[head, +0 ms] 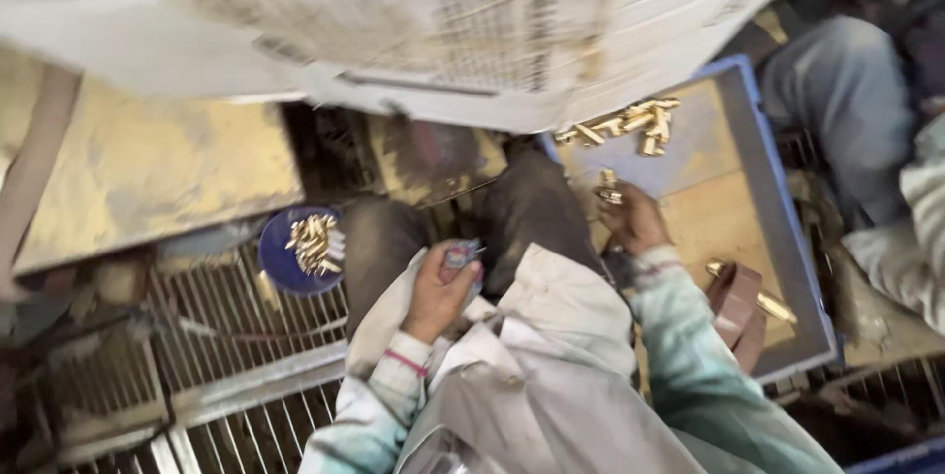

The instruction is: The person sits at a workbench and repeatedly rubs small brass-colored metal parts against a moving sanding belt. They pick up each part from a blue tray, hold it with a cloth, and press it against the belt before placing it back in the tray.

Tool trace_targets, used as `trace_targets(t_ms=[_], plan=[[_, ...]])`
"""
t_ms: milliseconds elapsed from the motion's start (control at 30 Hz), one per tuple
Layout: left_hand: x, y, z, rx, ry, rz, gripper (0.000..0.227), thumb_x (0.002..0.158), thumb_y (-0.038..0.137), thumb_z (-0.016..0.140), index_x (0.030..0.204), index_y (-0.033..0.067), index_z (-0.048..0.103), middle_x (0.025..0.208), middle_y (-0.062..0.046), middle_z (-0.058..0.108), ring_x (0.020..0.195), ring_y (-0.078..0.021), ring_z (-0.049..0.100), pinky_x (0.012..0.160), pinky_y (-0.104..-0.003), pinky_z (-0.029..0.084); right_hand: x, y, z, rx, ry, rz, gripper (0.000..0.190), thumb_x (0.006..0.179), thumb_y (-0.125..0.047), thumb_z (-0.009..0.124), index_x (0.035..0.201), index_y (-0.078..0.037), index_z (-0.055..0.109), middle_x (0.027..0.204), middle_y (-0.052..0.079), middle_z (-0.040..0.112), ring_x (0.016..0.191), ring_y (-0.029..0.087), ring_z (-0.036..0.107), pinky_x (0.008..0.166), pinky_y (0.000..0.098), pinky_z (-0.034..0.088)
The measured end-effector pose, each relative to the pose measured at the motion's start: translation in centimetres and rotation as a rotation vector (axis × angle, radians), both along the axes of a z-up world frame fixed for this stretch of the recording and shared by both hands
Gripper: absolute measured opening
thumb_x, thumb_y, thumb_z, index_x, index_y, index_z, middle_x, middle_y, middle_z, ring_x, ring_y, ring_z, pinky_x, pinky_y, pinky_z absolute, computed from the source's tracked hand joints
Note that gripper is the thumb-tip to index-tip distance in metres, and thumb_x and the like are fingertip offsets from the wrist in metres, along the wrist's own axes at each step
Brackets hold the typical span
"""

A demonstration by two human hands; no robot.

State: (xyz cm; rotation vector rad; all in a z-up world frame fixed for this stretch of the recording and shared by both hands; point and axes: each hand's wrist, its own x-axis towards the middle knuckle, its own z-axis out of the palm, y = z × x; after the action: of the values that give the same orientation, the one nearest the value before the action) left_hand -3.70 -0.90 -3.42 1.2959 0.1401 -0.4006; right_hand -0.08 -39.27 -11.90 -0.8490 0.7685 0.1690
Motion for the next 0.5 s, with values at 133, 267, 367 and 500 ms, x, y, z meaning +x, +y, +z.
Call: trace_targets(t_ms=[133, 267, 367, 500], plan=[[-0.3, -0.8, 0.8, -0.022, -0.055, 0.005, 0.041, 0.092, 0.006, 0.073, 0.129, 0.0021, 0.057, 0.114, -0.005, 0.069, 0.101, -0.0101, 0.068, 0.087, -0.027, 0.058, -1.8, 3.6, 8.8, -0.135, -0.128, 0.201, 0.034, 0.107, -0.024, 0.051, 0.133, -0.003, 0.061, 0.105, 0.014, 0.072, 0.071, 0.014, 0.063, 0.058, 0.0268, 0.051], [-1.1, -0.1, 3.1, 0.235, -0.290, -0.021, 0.040, 0.093, 0.006, 0.077, 0.128, -0.0002, 0.060, 0.113, -0.007, 0.068, 0.099, -0.0120, 0.067, 0.085, -0.027, 0.056, -1.8, 9.6, 14.9, -0.199, -0.178, 0.338, 0.035, 0.104, -0.019, 0.053, 0.136, -0.008, 0.058, 0.104, 0.015, 0.072, 0.067, 0.015, 0.063, 0.057, 0.0276, 0.053], [-1.1, 1.4, 4.1, 0.265, -0.308, 0.043, 0.038, 0.094, 0.006, 0.077, 0.128, 0.0004, 0.061, 0.109, -0.006, 0.070, 0.095, -0.0113, 0.067, 0.081, -0.026, 0.056, -1.5, 12.8, 16.7, -0.087, -0.298, 0.368, 0.034, 0.109, -0.025, 0.054, 0.137, -0.006, 0.058, 0.106, 0.019, 0.072, 0.067, 0.015, 0.063, 0.057, 0.0277, 0.052], [-0.7, 5.0, 3.6, 0.148, -0.122, 0.271, 0.036, 0.095, 0.006, 0.074, 0.127, 0.0018, 0.060, 0.102, -0.006, 0.068, 0.081, -0.0105, 0.063, 0.068, -0.026, 0.053, -1.4, 14.3, 17.1, 0.160, -0.393, 0.354, 0.042, 0.111, -0.040, 0.054, 0.130, -0.004, 0.059, 0.098, 0.019, 0.072, 0.065, 0.018, 0.064, 0.057, 0.0291, 0.052]])
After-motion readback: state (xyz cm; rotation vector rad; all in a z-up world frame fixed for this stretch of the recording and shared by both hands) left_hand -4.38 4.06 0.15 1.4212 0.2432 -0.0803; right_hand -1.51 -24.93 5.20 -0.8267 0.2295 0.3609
